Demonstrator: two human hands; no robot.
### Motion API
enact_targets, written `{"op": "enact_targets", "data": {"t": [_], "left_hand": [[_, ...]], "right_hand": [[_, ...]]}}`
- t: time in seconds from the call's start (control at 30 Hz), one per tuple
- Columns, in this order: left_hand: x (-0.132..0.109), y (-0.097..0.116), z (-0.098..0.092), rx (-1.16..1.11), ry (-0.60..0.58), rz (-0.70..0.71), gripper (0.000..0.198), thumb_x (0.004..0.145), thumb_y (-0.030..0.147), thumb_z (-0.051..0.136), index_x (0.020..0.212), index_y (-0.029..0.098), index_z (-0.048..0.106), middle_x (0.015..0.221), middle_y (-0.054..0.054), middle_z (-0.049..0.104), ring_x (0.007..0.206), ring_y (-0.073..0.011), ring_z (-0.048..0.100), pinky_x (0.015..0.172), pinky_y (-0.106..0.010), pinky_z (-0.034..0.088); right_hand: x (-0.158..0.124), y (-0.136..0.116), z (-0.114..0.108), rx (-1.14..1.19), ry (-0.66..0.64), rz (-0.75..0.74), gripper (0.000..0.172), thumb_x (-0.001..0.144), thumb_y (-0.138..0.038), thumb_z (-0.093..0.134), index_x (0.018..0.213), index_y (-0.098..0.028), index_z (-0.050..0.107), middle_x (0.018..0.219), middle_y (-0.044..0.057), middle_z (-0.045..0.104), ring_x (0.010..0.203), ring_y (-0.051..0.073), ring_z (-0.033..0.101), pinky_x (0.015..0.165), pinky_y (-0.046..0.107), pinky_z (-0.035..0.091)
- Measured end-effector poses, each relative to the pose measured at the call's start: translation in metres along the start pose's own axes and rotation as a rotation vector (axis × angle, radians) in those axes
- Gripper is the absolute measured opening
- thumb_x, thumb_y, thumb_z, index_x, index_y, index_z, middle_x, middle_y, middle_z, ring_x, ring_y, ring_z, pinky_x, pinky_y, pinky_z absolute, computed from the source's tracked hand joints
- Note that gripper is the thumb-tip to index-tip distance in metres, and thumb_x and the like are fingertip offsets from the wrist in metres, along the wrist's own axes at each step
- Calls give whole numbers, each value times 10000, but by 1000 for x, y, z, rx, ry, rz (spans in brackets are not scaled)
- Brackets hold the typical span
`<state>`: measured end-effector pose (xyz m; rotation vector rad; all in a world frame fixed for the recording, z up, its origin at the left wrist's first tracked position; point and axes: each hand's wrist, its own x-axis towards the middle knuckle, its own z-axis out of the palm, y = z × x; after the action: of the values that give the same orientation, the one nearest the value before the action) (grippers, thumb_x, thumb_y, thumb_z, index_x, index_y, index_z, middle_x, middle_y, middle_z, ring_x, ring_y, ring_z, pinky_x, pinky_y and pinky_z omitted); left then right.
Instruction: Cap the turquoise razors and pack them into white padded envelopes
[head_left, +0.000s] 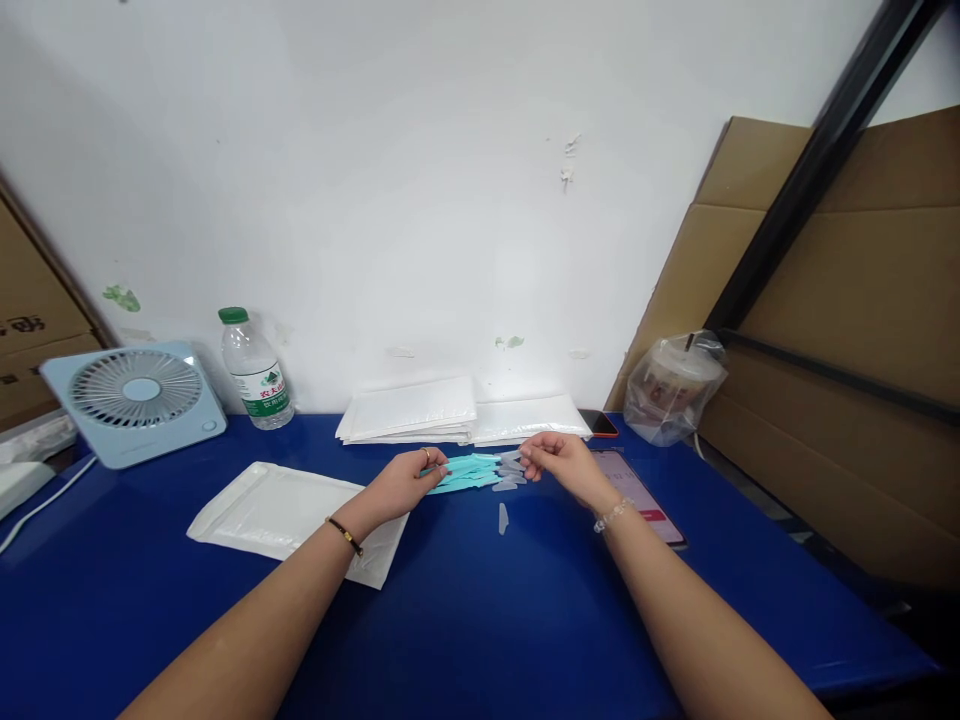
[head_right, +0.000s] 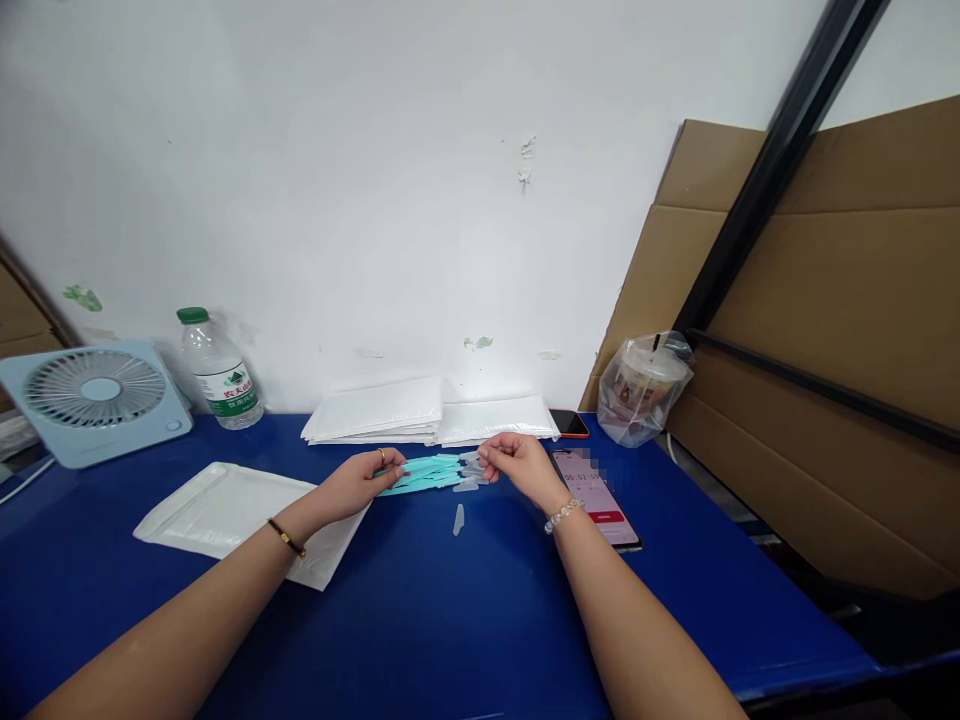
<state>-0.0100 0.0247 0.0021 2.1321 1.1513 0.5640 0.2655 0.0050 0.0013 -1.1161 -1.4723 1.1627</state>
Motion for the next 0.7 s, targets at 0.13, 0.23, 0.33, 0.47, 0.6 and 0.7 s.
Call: {"op": "enact_targets", "data": {"t": [0.13,0.23,0.33,0.47,0.6,0.7], "left_hand": [[0,1,-1,-10,1,-16,384,832,532,389,854,187,555,757,-3,563,682,-147,483,624,-250,384],[0,2,-1,-23,0,-21,377,830,526,396,847,185,557,753,-1,560,676,-144,475,615,-248,376],[0,3,0,-39,-1,-23,368,825,522,409,848,186,558,730,9,544,652,-135,459,598,-243,368],[0,7,3,-70,-33,-45,365,815,523,426,845,181,548,698,18,535,608,-121,455,565,-232,362],[-4,13,4,-136,-161,-89,364,789,516,470,834,166,561,700,6,574,591,-121,502,535,-221,362],[-9,18,4,-26,-247,-52,344,767,497,511,781,171,619,658,9,575,585,-123,490,519,-221,335]], "right_hand": [[0,1,5,132,62,-9,321,701,-449,697,774,-161,573,666,22,651,543,134,614,509,251,484],[-2,0,10,166,35,-2,314,699,-435,705,765,-163,563,654,19,656,533,136,622,506,250,491],[-3,1,15,168,1,5,305,706,-418,706,768,-155,565,655,21,661,540,133,632,517,246,502],[-4,3,21,163,-78,28,336,705,-440,700,790,-150,553,668,24,667,563,142,651,530,249,516],[-6,1,18,70,-237,70,357,723,-469,672,784,-137,554,694,47,675,567,148,652,517,247,506],[-9,-3,10,-128,-318,47,331,771,-461,621,790,-131,606,680,33,649,485,98,574,465,214,441]]}}
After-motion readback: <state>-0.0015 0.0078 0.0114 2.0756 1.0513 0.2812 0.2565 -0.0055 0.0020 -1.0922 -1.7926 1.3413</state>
